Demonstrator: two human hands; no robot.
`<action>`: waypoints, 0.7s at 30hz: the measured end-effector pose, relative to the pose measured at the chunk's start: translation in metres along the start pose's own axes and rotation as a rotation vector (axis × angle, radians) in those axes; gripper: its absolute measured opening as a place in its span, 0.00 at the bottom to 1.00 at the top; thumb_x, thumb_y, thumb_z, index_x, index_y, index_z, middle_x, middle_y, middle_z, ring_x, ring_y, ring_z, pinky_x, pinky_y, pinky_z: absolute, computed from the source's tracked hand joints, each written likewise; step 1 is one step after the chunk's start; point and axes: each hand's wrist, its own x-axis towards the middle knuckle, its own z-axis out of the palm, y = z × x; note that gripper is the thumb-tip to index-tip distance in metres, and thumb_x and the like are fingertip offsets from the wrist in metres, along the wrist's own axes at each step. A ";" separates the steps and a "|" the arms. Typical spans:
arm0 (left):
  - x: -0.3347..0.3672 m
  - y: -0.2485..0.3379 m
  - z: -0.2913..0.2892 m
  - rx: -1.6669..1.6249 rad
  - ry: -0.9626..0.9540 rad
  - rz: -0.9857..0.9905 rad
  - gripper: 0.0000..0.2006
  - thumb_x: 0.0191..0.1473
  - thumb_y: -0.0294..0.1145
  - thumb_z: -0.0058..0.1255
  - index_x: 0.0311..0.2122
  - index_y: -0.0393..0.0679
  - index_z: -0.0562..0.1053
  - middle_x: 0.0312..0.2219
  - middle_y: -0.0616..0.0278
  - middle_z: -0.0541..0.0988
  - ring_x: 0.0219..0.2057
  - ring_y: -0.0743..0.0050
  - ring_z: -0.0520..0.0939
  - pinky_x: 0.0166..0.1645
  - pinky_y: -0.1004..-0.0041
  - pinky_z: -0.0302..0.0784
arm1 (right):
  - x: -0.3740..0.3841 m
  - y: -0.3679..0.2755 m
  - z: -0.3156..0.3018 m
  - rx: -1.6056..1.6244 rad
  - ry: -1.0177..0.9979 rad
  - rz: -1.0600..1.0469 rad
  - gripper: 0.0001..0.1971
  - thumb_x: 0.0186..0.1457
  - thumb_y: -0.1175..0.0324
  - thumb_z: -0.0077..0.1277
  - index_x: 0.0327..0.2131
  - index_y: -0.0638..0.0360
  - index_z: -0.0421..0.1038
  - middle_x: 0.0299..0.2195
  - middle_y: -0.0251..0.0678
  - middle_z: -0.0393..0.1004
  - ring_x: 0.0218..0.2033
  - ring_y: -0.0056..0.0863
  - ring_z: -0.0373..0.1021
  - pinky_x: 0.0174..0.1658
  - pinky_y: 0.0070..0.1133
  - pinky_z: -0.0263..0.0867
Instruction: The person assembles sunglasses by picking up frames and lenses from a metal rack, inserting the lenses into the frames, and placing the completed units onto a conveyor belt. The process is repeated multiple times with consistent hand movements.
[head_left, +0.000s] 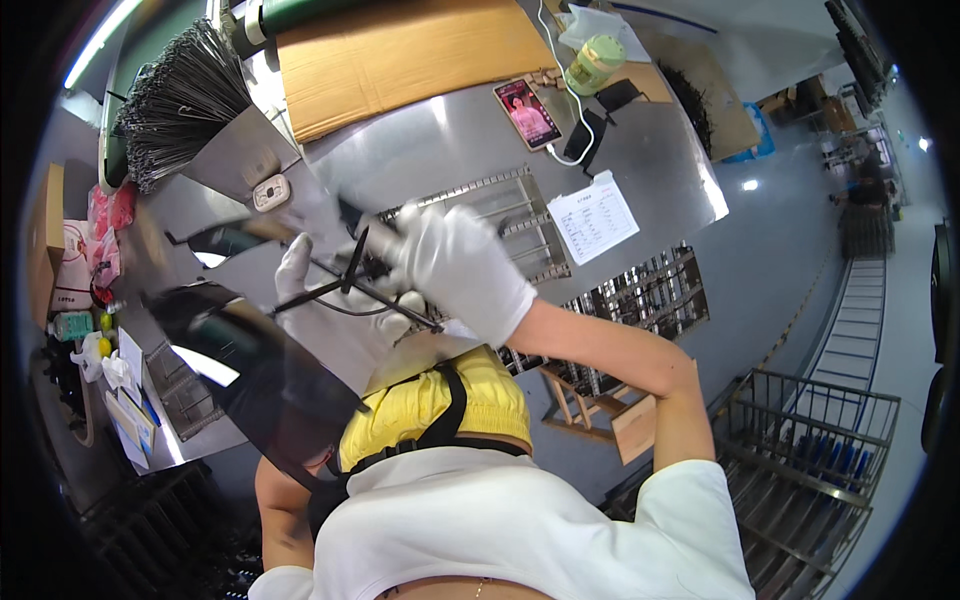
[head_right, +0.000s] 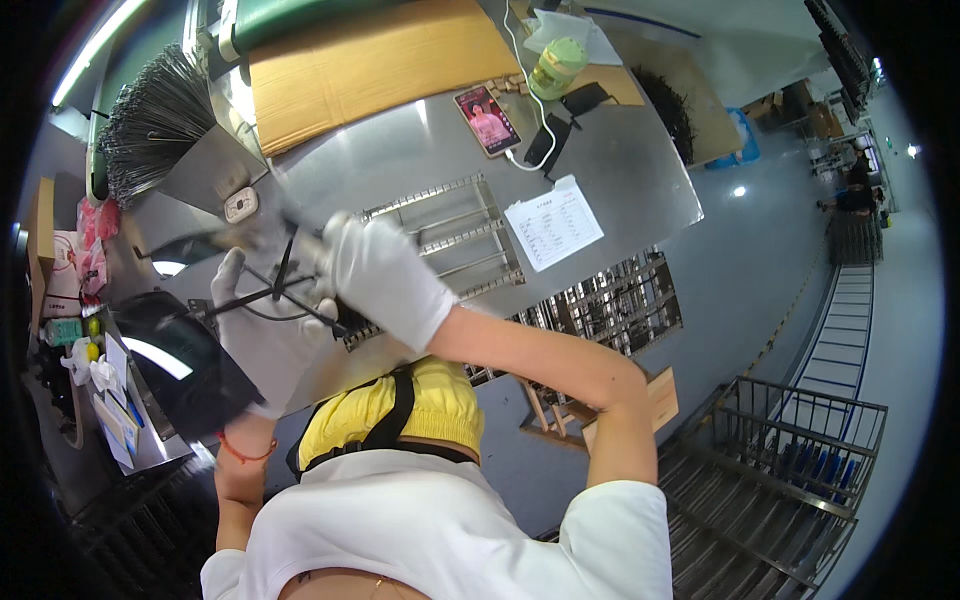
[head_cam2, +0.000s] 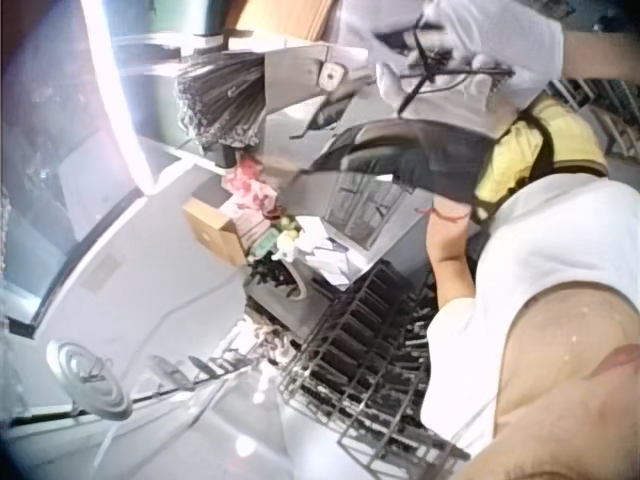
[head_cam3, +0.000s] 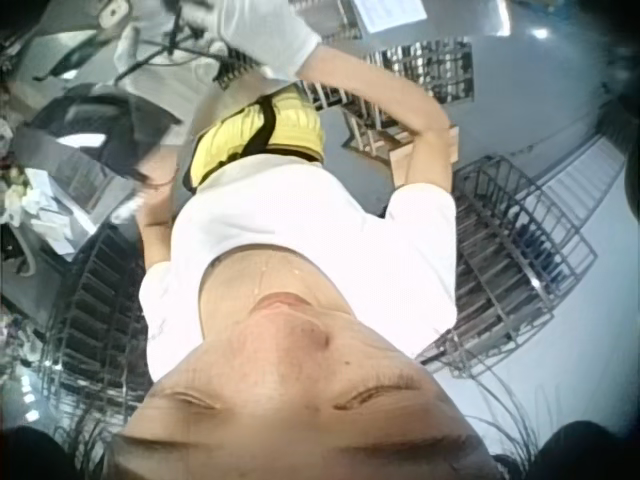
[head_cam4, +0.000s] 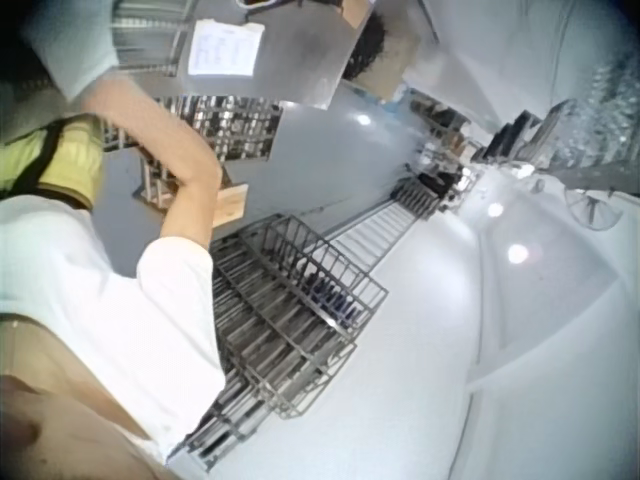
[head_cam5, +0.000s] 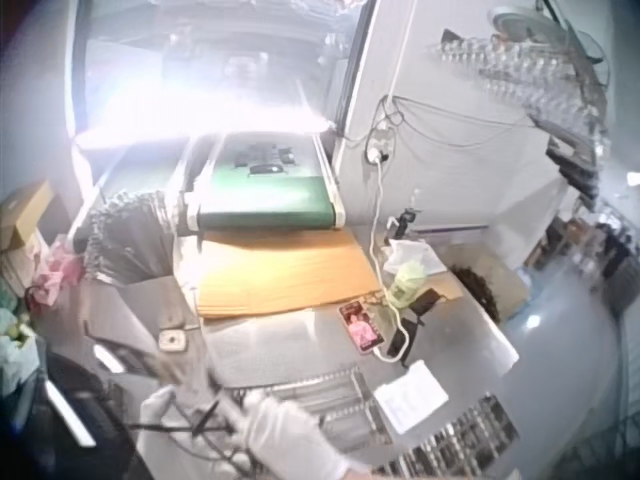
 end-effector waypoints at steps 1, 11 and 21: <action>-0.013 0.004 0.006 -0.048 0.018 -0.040 0.26 0.60 0.55 0.43 0.50 0.40 0.68 0.40 0.46 0.75 0.33 0.56 0.78 0.36 0.69 0.77 | -0.008 -0.007 0.005 0.404 -0.006 0.008 0.24 0.49 0.72 0.53 0.52 0.49 0.71 0.27 0.35 0.66 0.25 0.31 0.69 0.29 0.26 0.68; -0.075 0.038 -0.003 -0.297 -0.253 0.209 0.32 0.65 0.47 0.40 0.64 0.32 0.53 0.38 0.56 0.63 0.13 0.86 0.67 0.14 0.86 0.60 | -0.087 0.002 0.115 1.559 -0.493 0.661 0.35 0.64 0.53 0.30 0.67 0.65 0.41 0.30 0.56 0.76 0.34 0.53 0.75 0.43 0.38 0.69; -0.065 0.028 -0.008 -0.115 0.155 -0.101 0.39 0.57 0.66 0.36 0.63 0.44 0.58 0.33 0.45 0.72 0.21 0.57 0.77 0.20 0.72 0.71 | -0.045 0.008 0.073 0.681 -0.416 0.385 0.39 0.51 0.41 0.54 0.58 0.60 0.61 0.37 0.42 0.75 0.35 0.40 0.74 0.38 0.32 0.71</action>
